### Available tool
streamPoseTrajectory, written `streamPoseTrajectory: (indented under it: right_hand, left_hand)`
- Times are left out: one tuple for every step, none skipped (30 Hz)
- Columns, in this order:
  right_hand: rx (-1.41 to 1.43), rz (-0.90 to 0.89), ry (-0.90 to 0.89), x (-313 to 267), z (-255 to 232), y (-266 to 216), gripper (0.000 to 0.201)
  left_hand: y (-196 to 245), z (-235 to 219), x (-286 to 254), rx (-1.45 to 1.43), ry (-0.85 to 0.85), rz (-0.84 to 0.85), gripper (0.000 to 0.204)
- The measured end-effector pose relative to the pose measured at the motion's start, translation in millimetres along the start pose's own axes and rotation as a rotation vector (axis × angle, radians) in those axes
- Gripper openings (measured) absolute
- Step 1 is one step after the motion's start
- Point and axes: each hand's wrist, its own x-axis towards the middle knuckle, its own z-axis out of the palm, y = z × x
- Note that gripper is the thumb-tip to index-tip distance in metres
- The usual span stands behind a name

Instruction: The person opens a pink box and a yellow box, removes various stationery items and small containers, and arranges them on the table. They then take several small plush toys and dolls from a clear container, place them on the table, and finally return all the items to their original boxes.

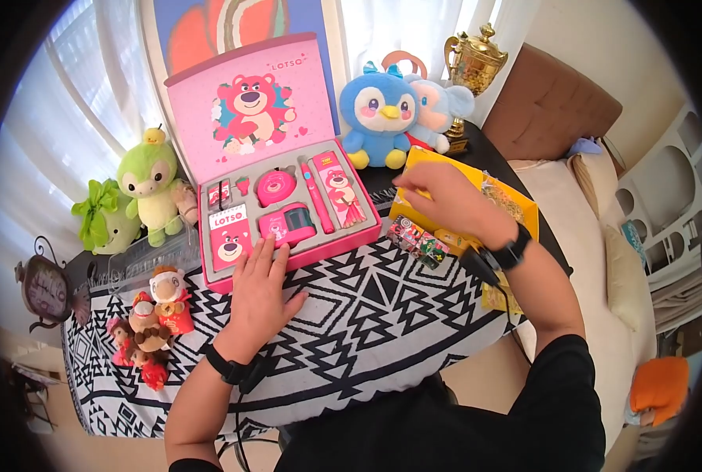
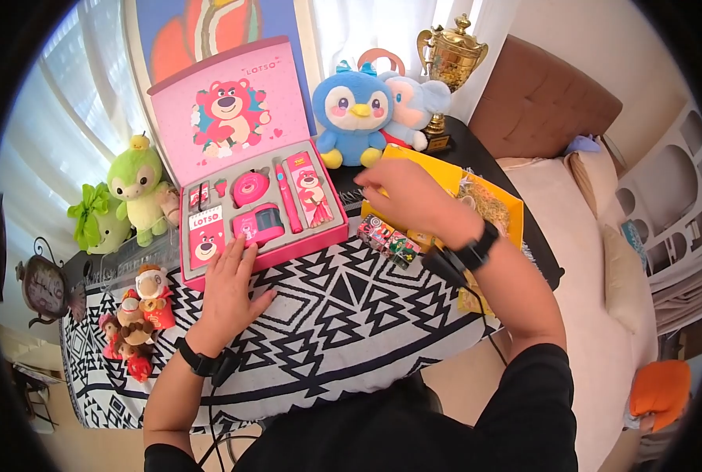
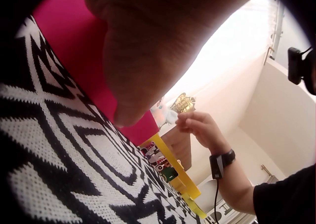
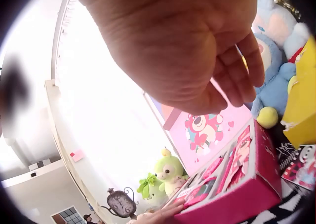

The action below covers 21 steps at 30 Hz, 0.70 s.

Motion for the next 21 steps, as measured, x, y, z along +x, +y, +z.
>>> streamPoseTrajectory:
  right_hand:
    - [-0.080,0.030,0.017,-22,-2,-1,0.026]
    - [-0.159,0.061,0.034,-45,-3,-1,0.027]
    - [-0.217,0.136,-0.011,-66,-2,0,0.030]
    - [-0.273,0.211,-0.057,-83,0,-1,0.033]
    - [-0.272,0.219,-0.057,-98,7,-4,0.033]
    - [-0.278,0.200,-0.034,-113,17,-5,0.038]
    - [-0.284,0.189,-0.004,-127,25,-4,0.043]
    - [-0.284,0.188,-0.004,-136,34,-3,0.053]
    - [-0.275,0.152,0.026,-139,41,-3,0.058]
    - [-0.269,0.188,0.009,-139,46,-8,0.059]
    - [-0.262,0.224,-0.007,-136,49,-11,0.059]
    - [-0.260,0.244,0.006,-131,51,-10,0.059]
    - [-0.235,0.267,-0.029,-124,52,-6,0.057]
    - [-0.211,0.285,-0.062,-118,54,-4,0.055]
    - [-0.212,0.296,-0.048,-114,56,-6,0.055]
    - [-0.230,0.303,-0.062,-109,56,-6,0.053]
    - [-0.248,0.312,-0.076,-105,58,-6,0.051]
    - [-0.235,0.320,-0.067,-100,63,-2,0.051]
    - [-0.218,0.333,-0.060,-98,69,1,0.051]
    - [-0.199,0.309,-0.069,-96,70,4,0.055]
    - [-0.189,0.329,-0.059,-97,74,6,0.055]
  left_hand:
    - [0,0,1,-0.003,0.000,0.005,0.086]
    - [0,0,0,-0.007,0.001,0.002,0.085]
    - [0,0,0,-0.011,0.003,-0.002,0.084]
    - [0,0,-1,-0.014,0.000,0.001,0.084]
    - [0,1,-1,-0.004,0.018,-0.005,0.080]
    - [3,1,0,0.007,0.035,-0.004,0.077]
    - [9,2,3,0.005,0.030,0.016,0.077]
    - [18,1,6,-0.006,0.071,0.051,0.073]
    - [29,1,10,-0.019,0.111,0.086,0.068]
    - [44,-1,19,-0.103,0.126,0.172,0.062]
    - [58,3,28,-0.161,0.098,0.235,0.060]
    - [72,8,39,-0.227,0.057,0.245,0.059]
    - [86,14,51,-0.292,0.019,0.252,0.058]
    - [95,25,62,-0.321,-0.011,0.256,0.058]
    - [102,37,75,-0.306,-0.003,0.298,0.058]
    - [111,45,88,-0.264,0.018,0.291,0.057]
    - [118,52,98,-0.223,0.039,0.287,0.056]
    - [123,57,104,-0.222,0.036,0.309,0.056]
    - [128,62,110,-0.206,0.025,0.322,0.056]
    - [133,67,113,-0.189,0.009,0.334,0.055]
    - [135,72,114,-0.188,-0.007,0.353,0.055]
